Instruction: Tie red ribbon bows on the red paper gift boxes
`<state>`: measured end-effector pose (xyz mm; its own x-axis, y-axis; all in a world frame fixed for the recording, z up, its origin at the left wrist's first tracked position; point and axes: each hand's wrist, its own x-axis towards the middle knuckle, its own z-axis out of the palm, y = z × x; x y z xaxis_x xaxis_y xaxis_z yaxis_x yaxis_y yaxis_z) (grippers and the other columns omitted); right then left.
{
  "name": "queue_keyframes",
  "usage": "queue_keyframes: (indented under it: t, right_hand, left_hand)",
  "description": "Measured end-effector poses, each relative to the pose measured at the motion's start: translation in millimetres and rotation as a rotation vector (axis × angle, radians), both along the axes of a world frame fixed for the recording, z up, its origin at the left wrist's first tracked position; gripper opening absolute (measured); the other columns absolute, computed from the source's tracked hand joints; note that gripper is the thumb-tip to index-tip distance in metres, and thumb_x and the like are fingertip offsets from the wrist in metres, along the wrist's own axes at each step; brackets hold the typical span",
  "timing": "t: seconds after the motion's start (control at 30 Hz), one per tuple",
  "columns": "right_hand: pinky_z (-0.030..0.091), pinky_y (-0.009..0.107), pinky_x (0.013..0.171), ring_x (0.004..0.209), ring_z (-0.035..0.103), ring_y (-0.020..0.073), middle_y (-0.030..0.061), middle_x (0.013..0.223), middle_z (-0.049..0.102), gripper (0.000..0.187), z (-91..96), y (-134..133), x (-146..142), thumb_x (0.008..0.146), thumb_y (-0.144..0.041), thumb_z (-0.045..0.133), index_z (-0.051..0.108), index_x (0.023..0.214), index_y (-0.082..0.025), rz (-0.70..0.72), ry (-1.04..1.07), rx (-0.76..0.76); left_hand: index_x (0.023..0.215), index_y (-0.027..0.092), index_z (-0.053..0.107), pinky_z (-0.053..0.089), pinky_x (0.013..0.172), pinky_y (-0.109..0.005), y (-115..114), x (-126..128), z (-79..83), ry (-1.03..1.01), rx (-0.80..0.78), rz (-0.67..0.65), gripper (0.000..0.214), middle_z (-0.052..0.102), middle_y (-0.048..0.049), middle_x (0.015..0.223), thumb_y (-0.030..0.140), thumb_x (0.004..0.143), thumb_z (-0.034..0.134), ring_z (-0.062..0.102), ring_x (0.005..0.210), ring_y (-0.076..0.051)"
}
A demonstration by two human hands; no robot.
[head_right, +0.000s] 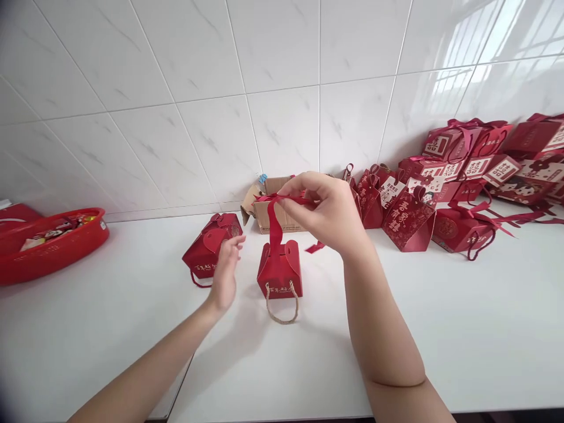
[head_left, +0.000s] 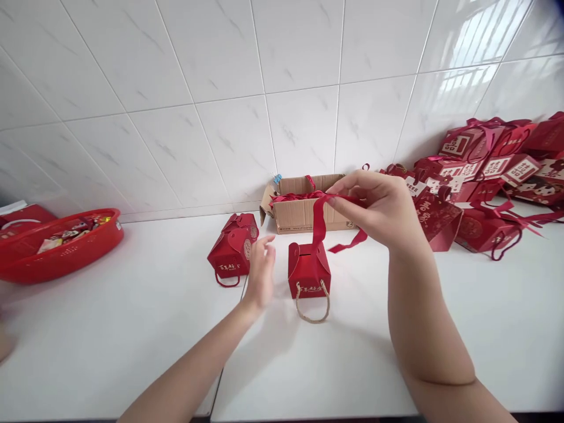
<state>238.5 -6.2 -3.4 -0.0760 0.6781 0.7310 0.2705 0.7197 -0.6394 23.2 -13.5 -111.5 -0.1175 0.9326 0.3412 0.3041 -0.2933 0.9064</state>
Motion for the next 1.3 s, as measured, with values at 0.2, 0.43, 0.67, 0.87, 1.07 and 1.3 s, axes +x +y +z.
queue_keyframes:
  t: [0.2,0.43,0.67,0.87,1.07,1.3]
  right_hand:
    - [0.036,0.025,0.046,0.05,0.045,0.0083,-0.0003,0.066,0.059,0.007,-0.4,2,-2,0.077,-0.024,0.064,0.065,0.073,-0.018,-0.019,0.049,-0.009]
    - [0.037,0.026,0.048,0.052,0.05,0.0111,-0.0001,0.06,0.059,0.009,-4.4,13,37,0.075,-0.027,0.068,0.069,0.075,-0.018,-0.191,-0.057,-0.147]
    - [0.046,0.025,0.05,0.06,0.059,0.0135,0.0019,0.072,0.067,0.009,-10.1,14,70,0.074,-0.029,0.073,0.072,0.077,-0.021,-0.11,-0.339,-0.303]
    - [0.055,0.033,0.087,0.111,0.061,0.0226,0.0065,0.125,0.063,0.049,-10.5,17,61,0.071,-0.033,0.077,0.065,0.118,-0.026,0.31,-0.365,-0.377]
    - [0.052,0.031,0.085,0.102,0.062,0.0157,0.0083,0.117,0.063,0.037,-13.8,36,14,0.089,-0.035,0.057,0.057,0.123,-0.019,0.858,-0.399,-0.4]
    - [0.039,0.019,0.051,0.058,0.048,0.0064,-0.0019,0.069,0.058,0.024,-13.9,40,15,0.084,-0.038,0.064,0.065,0.086,-0.015,0.661,-0.385,-0.466]
  left_hand:
    - [0.105,0.023,0.066,0.047,0.092,-0.036,-8,26,84.2,0.172,-0.154,-0.544,0.029,0.066,-0.0057,0.114,0.042,0.083,0.06,0.058,0.11,-0.025]
    - [0.081,0.021,0.074,0.05,0.067,-0.029,-8,14,100.6,0.363,-0.108,-0.46,0.026,0.07,-0.0035,0.077,0.042,0.084,0.059,0.063,0.075,-0.018]
    - [0.082,0.022,0.076,0.053,0.067,-0.031,-10,-12,115.6,0.31,-0.097,-0.394,0.031,0.065,-0.0051,0.064,0.045,0.086,0.056,0.065,0.077,-0.021]
    - [0.084,0.024,0.074,0.052,0.075,-0.032,-4,13,93.1,0.406,-0.093,-0.48,0.028,0.069,-0.0043,0.083,0.045,0.086,0.056,0.064,0.082,-0.02]
    - [0.077,0.022,0.072,0.046,0.07,-0.028,-1,23,86.8,0.395,0.123,-0.33,0.025,0.058,-0.0019,0.077,0.042,0.085,0.059,0.055,0.075,-0.015]
    - [0.078,0.023,0.071,0.045,0.071,-0.029,-2,19,92.1,0.346,0.181,-0.297,0.018,0.059,-0.0014,0.076,0.038,0.083,0.063,0.053,0.075,-0.015]
